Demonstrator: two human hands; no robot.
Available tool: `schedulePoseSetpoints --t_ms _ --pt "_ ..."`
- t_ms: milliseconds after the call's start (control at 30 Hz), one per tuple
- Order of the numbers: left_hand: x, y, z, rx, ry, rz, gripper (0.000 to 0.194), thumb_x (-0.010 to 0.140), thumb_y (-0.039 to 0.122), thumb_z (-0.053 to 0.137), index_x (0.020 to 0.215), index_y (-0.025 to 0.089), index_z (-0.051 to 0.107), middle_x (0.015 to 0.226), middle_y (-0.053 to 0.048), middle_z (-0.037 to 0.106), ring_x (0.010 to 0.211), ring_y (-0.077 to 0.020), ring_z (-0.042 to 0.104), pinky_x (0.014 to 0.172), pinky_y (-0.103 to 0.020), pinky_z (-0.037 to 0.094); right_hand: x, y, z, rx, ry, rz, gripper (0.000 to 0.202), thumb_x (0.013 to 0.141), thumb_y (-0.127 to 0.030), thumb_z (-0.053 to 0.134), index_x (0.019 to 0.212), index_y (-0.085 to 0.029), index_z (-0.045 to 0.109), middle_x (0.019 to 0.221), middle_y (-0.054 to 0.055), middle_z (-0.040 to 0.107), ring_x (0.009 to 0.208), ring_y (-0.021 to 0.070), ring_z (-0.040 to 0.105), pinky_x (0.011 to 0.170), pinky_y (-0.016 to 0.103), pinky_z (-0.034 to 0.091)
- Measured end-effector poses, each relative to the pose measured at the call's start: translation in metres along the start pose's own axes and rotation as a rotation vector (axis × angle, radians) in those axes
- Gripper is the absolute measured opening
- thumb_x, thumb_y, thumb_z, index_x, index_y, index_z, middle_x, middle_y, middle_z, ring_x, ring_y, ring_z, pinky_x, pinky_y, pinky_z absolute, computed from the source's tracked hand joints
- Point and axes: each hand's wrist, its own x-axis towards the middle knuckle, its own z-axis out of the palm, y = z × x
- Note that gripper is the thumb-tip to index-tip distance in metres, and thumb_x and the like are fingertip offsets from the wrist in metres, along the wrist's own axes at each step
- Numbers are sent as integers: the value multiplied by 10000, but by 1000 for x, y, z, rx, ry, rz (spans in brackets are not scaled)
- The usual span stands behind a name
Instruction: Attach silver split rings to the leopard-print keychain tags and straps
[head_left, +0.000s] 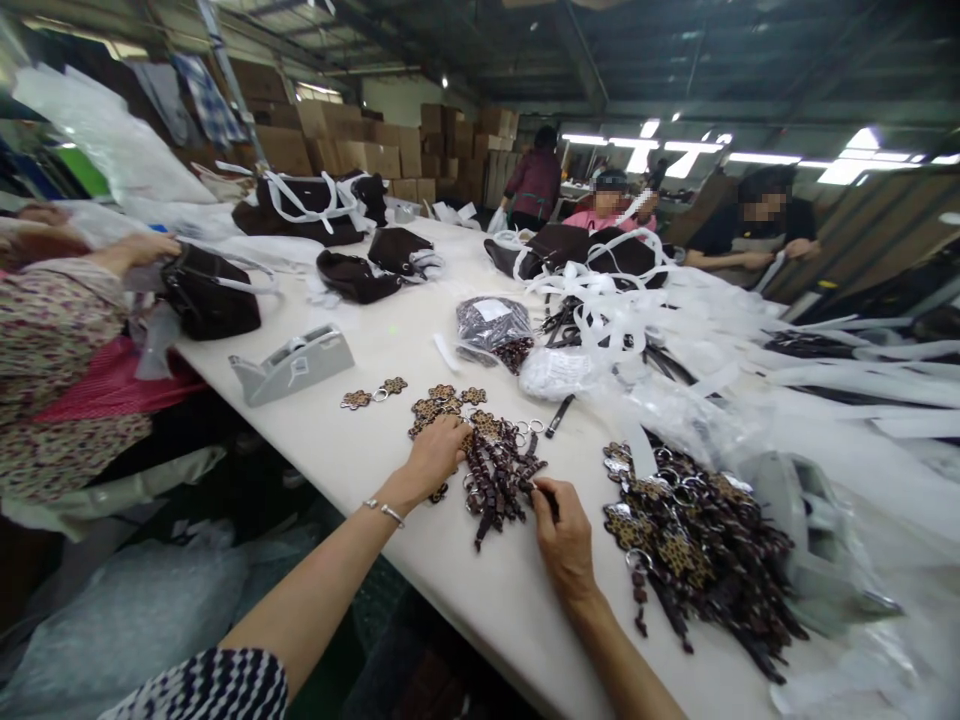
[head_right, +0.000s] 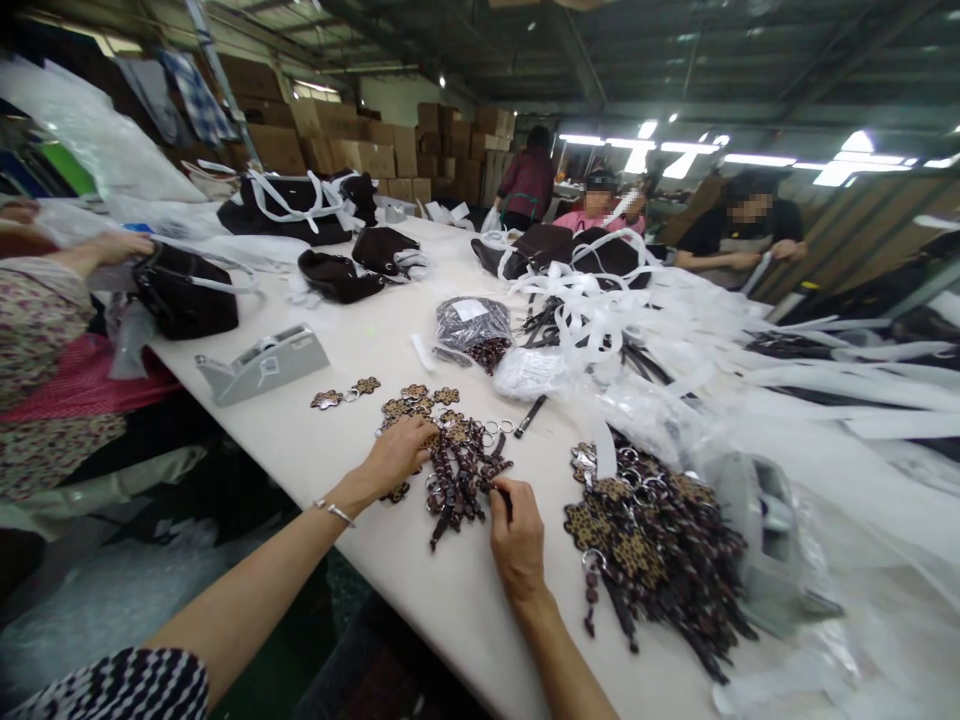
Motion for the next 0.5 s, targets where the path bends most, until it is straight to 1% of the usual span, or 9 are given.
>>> schedulePoseSetpoints --t_ms 100,167,233,300,333,400,467,500 --pt "-6 0 -3 -81 -6 -11 290 736 45 587 978 195 639 1015 -74 612 1023 -256 534 938 -380 419 0 -1 0 -11 -8 19 152 922 -320 564 988 -194 616 932 66 643 888 218 604 825 351 487" --pt "-11 1 -4 -149 1 -42 334 707 37 595 999 198 626 988 -59 616 989 -243 549 917 -367 427 0 0 1 -6 26 40 165 909 -343 586 970 -196 626 915 56 645 860 210 606 803 338 489" --pt "-16 3 -4 -232 19 -96 399 702 37 580 1063 204 602 905 -35 620 904 -221 571 859 -348 448 0 2 1 16 82 75 181 906 -358 587 975 -197 632 919 52 652 851 204 613 799 333 493" --pt "-22 6 -5 -331 37 -160 418 715 52 557 1103 206 584 815 -6 609 791 -190 580 773 -315 462 0 4 2 43 126 116 200 906 -364 582 999 -194 635 939 56 663 862 205 625 814 336 497" --pt "-25 7 -6 -388 44 -192 392 723 67 549 1090 199 590 786 1 605 743 -175 578 730 -298 463 -1 6 2 54 139 133 207 908 -362 577 1011 -192 635 948 60 668 871 206 630 823 339 498" --pt "-32 11 -8 -516 38 -254 280 736 113 552 1001 172 623 751 0 608 674 -153 573 660 -273 462 -2 8 1 58 155 143 212 913 -354 563 1022 -187 633 952 63 675 874 206 637 828 341 502" --pt "-42 17 -11 -659 14 -308 177 750 173 564 906 150 643 718 -3 613 626 -135 569 616 -257 471 -4 9 1 46 164 130 208 919 -339 543 1027 -184 631 948 65 676 868 204 637 824 343 504" --pt "-48 20 -13 -731 4 -332 156 753 203 573 879 144 645 705 -1 612 610 -127 567 606 -253 481 -5 9 1 36 170 118 207 920 -332 535 1026 -182 631 947 68 674 869 207 634 827 349 502"
